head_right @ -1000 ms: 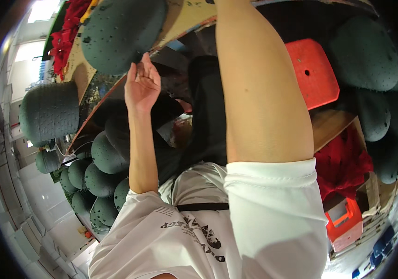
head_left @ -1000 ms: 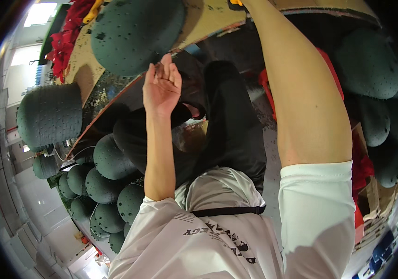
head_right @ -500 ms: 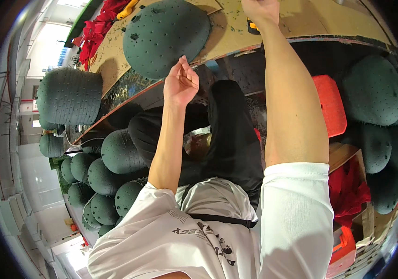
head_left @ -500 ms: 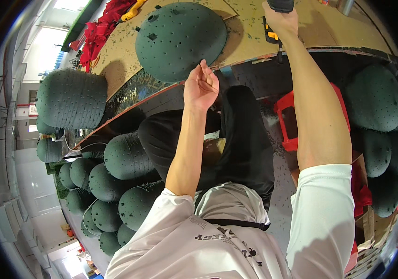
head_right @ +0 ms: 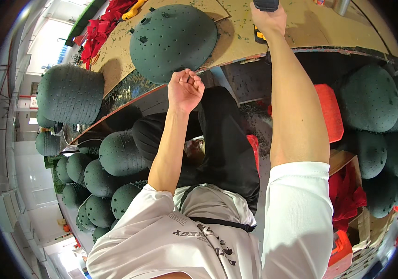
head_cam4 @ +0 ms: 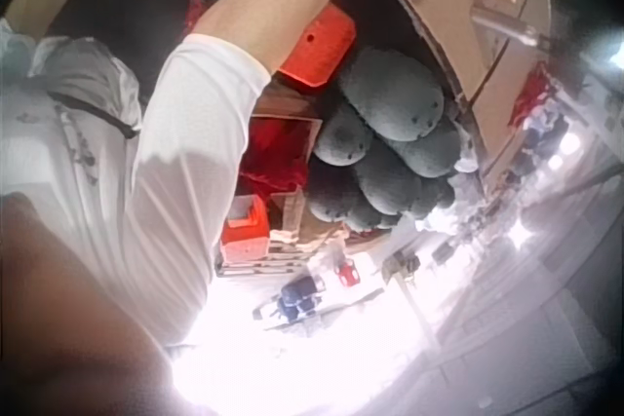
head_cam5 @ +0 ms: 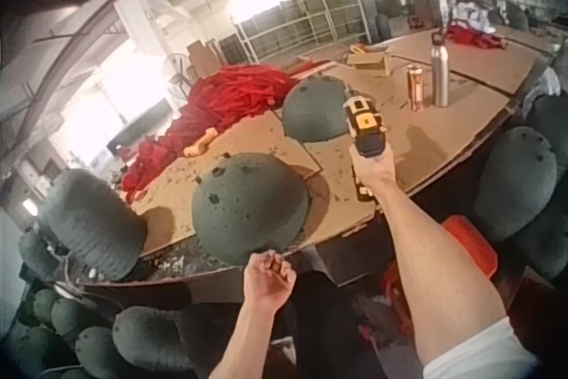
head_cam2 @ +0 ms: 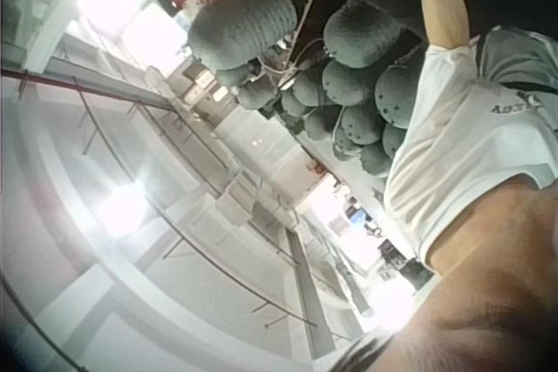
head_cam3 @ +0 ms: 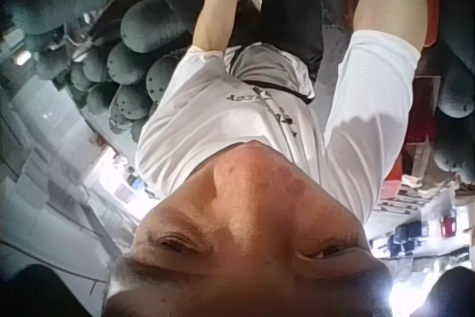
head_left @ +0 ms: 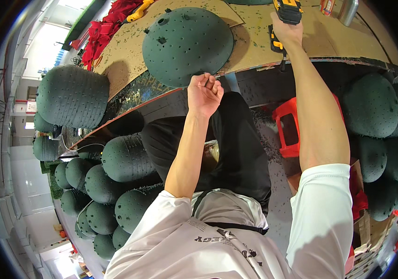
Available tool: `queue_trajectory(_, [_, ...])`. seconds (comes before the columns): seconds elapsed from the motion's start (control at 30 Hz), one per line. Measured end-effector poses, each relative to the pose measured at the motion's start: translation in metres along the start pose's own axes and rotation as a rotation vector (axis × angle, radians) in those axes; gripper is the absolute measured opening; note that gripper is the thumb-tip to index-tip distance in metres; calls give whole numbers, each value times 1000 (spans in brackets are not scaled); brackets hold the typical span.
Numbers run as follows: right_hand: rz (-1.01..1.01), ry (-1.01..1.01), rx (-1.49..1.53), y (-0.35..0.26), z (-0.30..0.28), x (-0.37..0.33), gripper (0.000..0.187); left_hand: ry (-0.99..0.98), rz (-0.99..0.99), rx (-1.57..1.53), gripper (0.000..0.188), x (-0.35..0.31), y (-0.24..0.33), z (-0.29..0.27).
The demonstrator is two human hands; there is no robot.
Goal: Using a power drill to create holes in green hemispherical foam pieces at a workbench.
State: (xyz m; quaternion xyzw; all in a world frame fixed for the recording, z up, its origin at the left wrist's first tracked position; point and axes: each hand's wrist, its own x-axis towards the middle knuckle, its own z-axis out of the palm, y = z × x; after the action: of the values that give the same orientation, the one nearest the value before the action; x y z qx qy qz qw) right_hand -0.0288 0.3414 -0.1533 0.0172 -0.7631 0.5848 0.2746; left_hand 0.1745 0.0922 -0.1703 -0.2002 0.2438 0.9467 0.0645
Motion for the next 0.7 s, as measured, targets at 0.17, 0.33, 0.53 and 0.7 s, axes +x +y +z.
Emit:
queue_trajectory(0.17, [187, -20, -53, 0, -2, -2, 39, -32, -134, 461, 25, -6, -1, -24])
queue_trajectory(0.33, [76, 45, -3, -8, 1, -3, 34, 356, -1, 683, 19, -22, 0, -62])
queue_trajectory(0.53, [87, 21, -18, -8, -1, -4, 36, 23, 318, 352, 19, -21, -9, -53])
queue_trajectory(0.7, [47, 44, 8, -7, 0, -4, 36, -26, 488, 195, 19, -11, -16, -27])
